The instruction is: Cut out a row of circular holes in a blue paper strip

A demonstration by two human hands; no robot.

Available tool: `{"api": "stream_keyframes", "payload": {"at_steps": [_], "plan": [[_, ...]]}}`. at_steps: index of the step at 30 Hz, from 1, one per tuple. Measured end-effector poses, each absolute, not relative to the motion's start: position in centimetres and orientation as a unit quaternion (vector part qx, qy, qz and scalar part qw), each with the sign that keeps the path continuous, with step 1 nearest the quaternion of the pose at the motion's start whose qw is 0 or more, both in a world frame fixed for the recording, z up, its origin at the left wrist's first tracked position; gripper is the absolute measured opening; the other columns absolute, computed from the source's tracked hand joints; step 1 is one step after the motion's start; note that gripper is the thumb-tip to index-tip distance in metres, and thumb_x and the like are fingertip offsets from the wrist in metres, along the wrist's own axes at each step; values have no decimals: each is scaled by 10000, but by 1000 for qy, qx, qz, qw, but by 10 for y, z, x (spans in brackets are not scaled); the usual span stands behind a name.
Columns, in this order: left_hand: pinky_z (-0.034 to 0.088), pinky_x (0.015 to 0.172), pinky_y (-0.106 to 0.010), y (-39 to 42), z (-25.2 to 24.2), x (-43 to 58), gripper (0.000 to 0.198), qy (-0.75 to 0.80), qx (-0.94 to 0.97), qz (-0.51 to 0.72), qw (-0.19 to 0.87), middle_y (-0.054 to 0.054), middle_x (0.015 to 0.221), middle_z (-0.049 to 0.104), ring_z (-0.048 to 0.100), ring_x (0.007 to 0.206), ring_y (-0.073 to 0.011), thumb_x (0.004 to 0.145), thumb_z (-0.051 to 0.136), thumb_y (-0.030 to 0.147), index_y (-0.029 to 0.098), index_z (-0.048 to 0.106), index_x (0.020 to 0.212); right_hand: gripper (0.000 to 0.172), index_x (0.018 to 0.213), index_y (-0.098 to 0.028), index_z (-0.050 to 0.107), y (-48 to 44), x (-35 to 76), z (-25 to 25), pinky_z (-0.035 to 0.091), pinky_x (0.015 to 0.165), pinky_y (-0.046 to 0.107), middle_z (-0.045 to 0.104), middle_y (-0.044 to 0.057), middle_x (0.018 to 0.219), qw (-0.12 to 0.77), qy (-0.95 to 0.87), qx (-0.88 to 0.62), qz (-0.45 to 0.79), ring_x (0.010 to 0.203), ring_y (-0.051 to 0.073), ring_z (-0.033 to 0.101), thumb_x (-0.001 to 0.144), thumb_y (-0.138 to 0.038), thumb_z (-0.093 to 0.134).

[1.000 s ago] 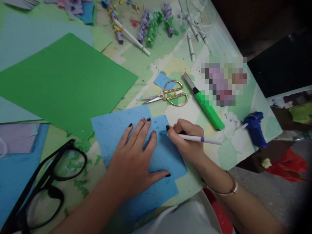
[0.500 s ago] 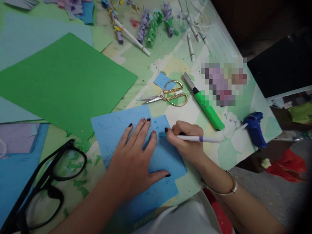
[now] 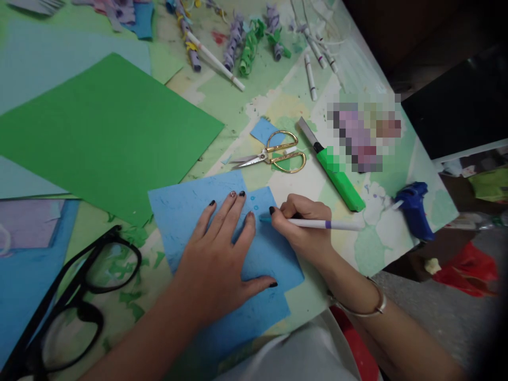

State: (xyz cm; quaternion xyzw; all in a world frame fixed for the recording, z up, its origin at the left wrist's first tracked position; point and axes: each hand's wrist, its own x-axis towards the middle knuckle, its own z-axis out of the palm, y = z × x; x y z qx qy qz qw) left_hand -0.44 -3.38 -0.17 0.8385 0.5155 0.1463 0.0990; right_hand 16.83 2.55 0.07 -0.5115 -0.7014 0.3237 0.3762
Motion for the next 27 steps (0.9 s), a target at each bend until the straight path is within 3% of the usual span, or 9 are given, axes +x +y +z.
{"api": "stream_keyframes", "payload": {"at_steps": [14,27], "plan": [[268,1134,-591,-33,-2,-4,887,514,840,147,94,-302,1491,347,298,1409,-414,699,633,680,21,543,1286,372,559,-186,331,26,168,0,284,467,204,333,-74,517,380,-720,-493,307,476,53,318,803,-145,608],[272,1131,-594,-33,-2,-4,893,514,839,151,95,-298,1492,348,301,1408,-414,686,649,682,28,544,1284,375,544,-183,296,25,168,0,280,463,200,300,-80,499,394,-711,-498,303,468,51,295,748,-85,595]]}}
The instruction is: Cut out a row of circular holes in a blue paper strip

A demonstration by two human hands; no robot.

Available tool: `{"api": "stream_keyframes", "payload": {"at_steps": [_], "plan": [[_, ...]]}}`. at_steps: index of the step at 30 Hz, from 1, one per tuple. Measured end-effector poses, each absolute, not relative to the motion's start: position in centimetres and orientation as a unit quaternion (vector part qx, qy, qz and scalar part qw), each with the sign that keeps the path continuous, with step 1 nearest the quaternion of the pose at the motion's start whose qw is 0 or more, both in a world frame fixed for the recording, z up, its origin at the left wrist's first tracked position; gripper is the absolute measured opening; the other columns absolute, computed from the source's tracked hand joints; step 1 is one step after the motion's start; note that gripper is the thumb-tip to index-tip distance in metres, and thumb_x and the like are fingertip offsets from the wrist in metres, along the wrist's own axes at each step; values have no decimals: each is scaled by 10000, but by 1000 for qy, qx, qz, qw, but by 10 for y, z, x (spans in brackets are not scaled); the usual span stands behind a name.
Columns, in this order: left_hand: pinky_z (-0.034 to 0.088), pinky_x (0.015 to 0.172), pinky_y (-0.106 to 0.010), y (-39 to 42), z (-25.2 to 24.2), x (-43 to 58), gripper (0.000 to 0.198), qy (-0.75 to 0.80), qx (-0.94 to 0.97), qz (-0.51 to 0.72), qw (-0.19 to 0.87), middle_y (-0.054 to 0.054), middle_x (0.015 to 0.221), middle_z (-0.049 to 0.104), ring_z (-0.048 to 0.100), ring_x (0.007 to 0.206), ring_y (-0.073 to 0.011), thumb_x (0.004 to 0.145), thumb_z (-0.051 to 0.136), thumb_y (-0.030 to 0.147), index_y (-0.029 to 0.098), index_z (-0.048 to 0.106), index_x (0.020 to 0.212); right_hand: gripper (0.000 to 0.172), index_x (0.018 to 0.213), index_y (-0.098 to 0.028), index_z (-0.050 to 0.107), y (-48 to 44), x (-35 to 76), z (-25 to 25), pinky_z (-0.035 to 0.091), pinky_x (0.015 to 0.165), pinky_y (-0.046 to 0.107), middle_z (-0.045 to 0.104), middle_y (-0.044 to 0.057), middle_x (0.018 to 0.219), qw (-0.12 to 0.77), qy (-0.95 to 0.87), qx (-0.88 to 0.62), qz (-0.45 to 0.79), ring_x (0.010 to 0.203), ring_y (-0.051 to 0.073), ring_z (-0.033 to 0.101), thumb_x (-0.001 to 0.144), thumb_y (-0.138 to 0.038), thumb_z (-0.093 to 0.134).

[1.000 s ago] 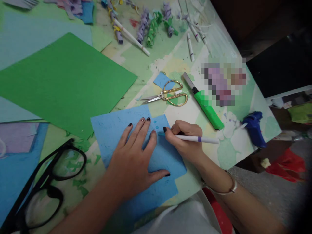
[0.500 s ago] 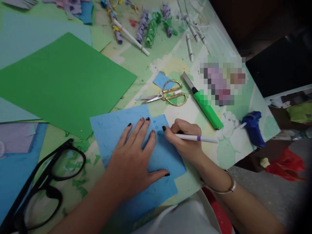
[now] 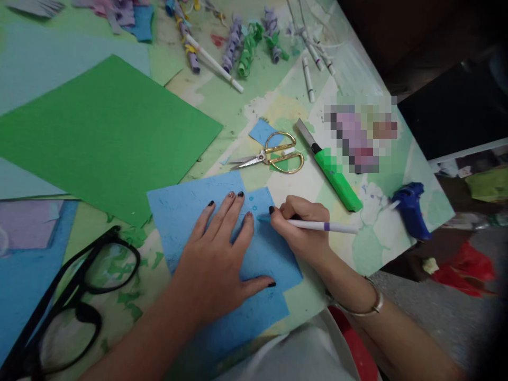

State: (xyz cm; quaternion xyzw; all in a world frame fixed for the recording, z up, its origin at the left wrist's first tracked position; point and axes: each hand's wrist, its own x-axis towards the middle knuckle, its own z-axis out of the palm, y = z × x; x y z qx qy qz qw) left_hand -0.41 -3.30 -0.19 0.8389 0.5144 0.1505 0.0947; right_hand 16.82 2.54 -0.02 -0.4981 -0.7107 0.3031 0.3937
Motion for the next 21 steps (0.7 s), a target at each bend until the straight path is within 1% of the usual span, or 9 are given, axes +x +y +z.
{"api": "stream_keyframes", "payload": {"at_steps": [5,14,21], "plan": [[272,1132,-593,-33,-3,-5,887,512,840,152,90,-298,1492,347,297,1411,-411,695,632,691,27,549,1278,380,549,-181,303,25,167,0,286,474,198,300,-77,503,406,-687,-519,307,483,54,299,765,-91,603],[269,1136,-587,-33,-3,-4,881,513,840,151,94,-295,1491,353,299,1411,-407,706,622,687,25,548,1282,386,562,-176,295,26,167,-1,283,479,192,295,-79,513,397,-709,-503,293,478,44,300,773,-82,604],[265,1136,-586,-33,-4,-4,896,514,839,151,93,-293,1496,345,297,1412,-405,701,619,697,26,546,1290,384,569,-176,315,25,167,-1,274,467,189,308,-81,515,386,-721,-486,309,475,40,296,792,-111,620]]}}
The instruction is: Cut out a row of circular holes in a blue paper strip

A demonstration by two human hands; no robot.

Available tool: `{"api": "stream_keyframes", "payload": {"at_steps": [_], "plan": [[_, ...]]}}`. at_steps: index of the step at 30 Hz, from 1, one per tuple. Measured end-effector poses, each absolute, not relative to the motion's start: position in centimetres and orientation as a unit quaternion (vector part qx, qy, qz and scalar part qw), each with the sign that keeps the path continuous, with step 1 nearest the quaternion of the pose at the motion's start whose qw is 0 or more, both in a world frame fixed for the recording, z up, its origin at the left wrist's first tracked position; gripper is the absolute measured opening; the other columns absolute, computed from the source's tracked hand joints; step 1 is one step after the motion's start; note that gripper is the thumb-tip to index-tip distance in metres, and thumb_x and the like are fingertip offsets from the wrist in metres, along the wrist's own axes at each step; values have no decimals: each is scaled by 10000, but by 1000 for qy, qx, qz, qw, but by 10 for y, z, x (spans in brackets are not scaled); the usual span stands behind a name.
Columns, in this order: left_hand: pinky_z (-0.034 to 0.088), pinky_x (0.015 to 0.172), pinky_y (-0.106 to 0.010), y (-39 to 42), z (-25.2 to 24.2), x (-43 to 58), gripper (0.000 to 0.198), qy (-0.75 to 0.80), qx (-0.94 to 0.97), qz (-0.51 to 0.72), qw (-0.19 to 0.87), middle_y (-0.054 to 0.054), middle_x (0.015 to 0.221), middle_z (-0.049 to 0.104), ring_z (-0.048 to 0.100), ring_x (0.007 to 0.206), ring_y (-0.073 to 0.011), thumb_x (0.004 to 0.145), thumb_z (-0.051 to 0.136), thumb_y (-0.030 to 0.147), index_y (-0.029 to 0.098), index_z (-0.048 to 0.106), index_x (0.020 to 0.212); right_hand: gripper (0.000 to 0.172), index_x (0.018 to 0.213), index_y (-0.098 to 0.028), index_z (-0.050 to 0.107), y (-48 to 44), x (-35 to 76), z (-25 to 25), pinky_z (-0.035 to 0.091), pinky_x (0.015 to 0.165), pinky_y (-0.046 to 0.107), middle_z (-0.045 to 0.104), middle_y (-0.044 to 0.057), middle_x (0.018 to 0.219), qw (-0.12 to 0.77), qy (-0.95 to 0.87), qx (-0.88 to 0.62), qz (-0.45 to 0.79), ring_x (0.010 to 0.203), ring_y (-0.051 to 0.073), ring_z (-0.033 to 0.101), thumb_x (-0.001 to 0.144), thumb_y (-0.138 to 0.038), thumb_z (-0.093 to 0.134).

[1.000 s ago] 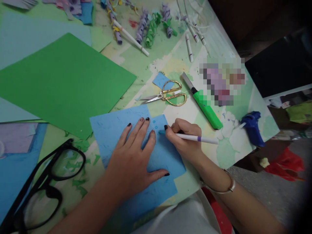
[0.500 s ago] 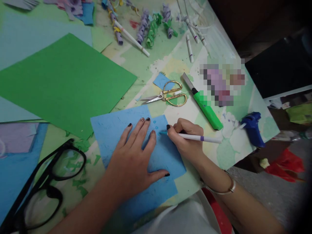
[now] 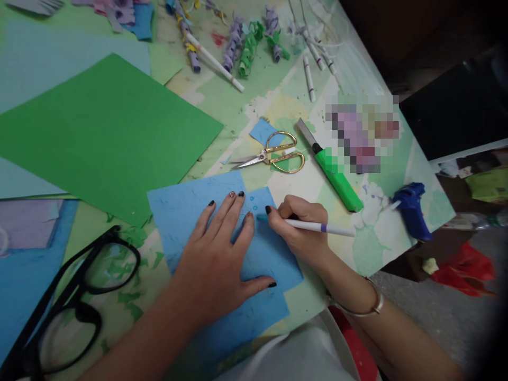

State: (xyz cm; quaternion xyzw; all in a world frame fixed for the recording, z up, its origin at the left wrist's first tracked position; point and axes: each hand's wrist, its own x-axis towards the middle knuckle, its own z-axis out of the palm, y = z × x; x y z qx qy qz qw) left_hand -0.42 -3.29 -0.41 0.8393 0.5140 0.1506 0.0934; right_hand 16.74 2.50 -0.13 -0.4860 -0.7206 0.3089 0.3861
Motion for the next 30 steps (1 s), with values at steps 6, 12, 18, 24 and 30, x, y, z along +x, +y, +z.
{"api": "stream_keyframes", "payload": {"at_steps": [6,12,18,24,30], "plan": [[260,1139,-585,-34,-3,-5,903,517,838,145,98,-290,1498,343,287,1416,-405,695,619,705,30,546,1291,377,547,-174,320,26,168,1,268,457,188,320,-85,497,388,-710,-493,321,468,40,300,748,-82,625],[270,1134,-587,-33,-3,-4,888,515,838,152,94,-294,1493,349,302,1410,-406,696,627,694,26,555,1278,366,548,-185,322,26,167,1,300,485,210,326,-76,508,399,-688,-513,324,489,60,313,768,-99,601],[285,1127,-587,-33,-2,-4,881,514,839,152,92,-295,1485,362,316,1403,-407,693,635,687,27,562,1272,377,565,-183,311,26,167,-1,284,472,202,311,-77,517,391,-710,-500,305,480,52,311,790,-118,607],[281,1127,-592,-33,-2,-4,900,513,840,151,91,-300,1484,359,316,1401,-414,686,635,696,23,554,1278,362,561,-180,289,26,168,-2,273,472,196,299,-82,506,399,-716,-494,288,472,45,299,742,-62,578],[274,1129,-597,-33,-2,-4,895,514,840,145,95,-297,1493,346,301,1408,-414,692,637,685,26,542,1290,364,542,-187,281,26,167,1,272,463,206,295,-78,498,394,-711,-499,301,466,55,288,739,-86,570]]}}
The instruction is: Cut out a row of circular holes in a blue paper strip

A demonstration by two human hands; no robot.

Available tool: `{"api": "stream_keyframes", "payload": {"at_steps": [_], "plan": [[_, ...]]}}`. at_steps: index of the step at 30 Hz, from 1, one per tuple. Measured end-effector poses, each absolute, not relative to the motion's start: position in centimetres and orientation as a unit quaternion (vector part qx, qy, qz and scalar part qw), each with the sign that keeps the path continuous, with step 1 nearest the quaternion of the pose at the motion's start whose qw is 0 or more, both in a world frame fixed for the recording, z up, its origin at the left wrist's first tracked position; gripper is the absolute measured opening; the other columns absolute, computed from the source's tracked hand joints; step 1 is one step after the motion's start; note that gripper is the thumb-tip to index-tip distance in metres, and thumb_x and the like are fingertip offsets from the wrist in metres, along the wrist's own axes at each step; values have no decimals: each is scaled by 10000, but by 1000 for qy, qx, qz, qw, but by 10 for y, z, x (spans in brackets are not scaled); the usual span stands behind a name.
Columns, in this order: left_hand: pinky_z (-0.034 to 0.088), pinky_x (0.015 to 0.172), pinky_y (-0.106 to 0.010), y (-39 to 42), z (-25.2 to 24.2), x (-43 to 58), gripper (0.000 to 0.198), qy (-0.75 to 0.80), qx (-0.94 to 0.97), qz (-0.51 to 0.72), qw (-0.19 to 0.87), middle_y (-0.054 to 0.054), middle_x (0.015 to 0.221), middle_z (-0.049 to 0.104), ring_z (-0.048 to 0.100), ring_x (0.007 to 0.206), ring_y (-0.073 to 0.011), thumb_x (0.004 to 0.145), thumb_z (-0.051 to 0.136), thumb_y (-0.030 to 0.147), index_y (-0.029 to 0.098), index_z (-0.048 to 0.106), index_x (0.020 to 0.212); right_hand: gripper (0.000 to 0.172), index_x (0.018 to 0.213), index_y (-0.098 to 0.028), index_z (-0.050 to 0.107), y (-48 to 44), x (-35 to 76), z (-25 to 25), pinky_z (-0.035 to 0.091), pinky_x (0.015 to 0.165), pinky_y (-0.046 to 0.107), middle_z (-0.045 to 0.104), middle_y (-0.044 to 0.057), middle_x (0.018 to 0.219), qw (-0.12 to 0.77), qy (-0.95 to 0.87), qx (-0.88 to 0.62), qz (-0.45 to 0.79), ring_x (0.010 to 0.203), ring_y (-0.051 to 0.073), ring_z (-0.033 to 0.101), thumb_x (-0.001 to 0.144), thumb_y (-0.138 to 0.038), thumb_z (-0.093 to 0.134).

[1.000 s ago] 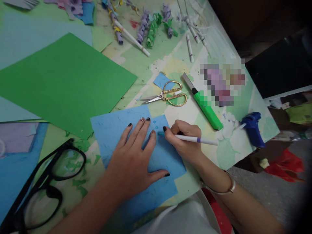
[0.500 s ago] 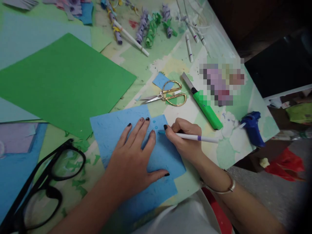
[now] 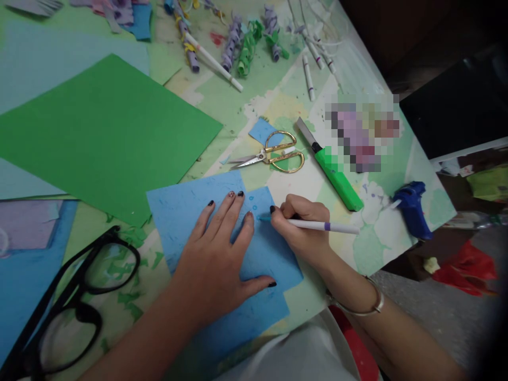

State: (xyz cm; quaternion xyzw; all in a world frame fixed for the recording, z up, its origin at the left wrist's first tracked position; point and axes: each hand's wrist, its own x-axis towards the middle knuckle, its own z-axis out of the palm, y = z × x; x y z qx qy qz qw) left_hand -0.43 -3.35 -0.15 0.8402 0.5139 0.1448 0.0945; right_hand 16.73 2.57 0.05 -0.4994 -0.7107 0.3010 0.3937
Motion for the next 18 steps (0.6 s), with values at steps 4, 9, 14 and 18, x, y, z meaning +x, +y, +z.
{"api": "stream_keyframes", "payload": {"at_steps": [4,9,14,18], "plan": [[273,1133,-591,-34,-1,-4,884,515,839,147,97,-299,1491,349,303,1408,-411,698,632,684,25,548,1280,362,539,-194,281,25,167,2,285,474,218,288,-72,495,393,-697,-519,299,478,68,296,746,-105,565],[271,1133,-591,-34,-1,-5,879,518,837,145,99,-294,1491,352,300,1410,-409,696,641,680,31,550,1282,363,547,-190,277,25,167,1,274,470,212,285,-74,502,394,-708,-507,294,475,61,292,742,-85,564],[272,1131,-593,-33,-1,-4,890,516,838,149,95,-302,1488,352,303,1407,-413,694,641,683,23,546,1284,371,547,-189,267,25,168,-1,274,465,208,283,-76,507,392,-718,-490,300,467,55,285,747,-86,562],[279,1128,-594,-33,-1,-4,884,515,839,150,94,-299,1490,350,301,1408,-413,693,642,680,26,549,1280,373,544,-190,289,25,168,-1,268,456,214,301,-77,499,381,-722,-495,297,456,54,296,763,-115,582]]}}
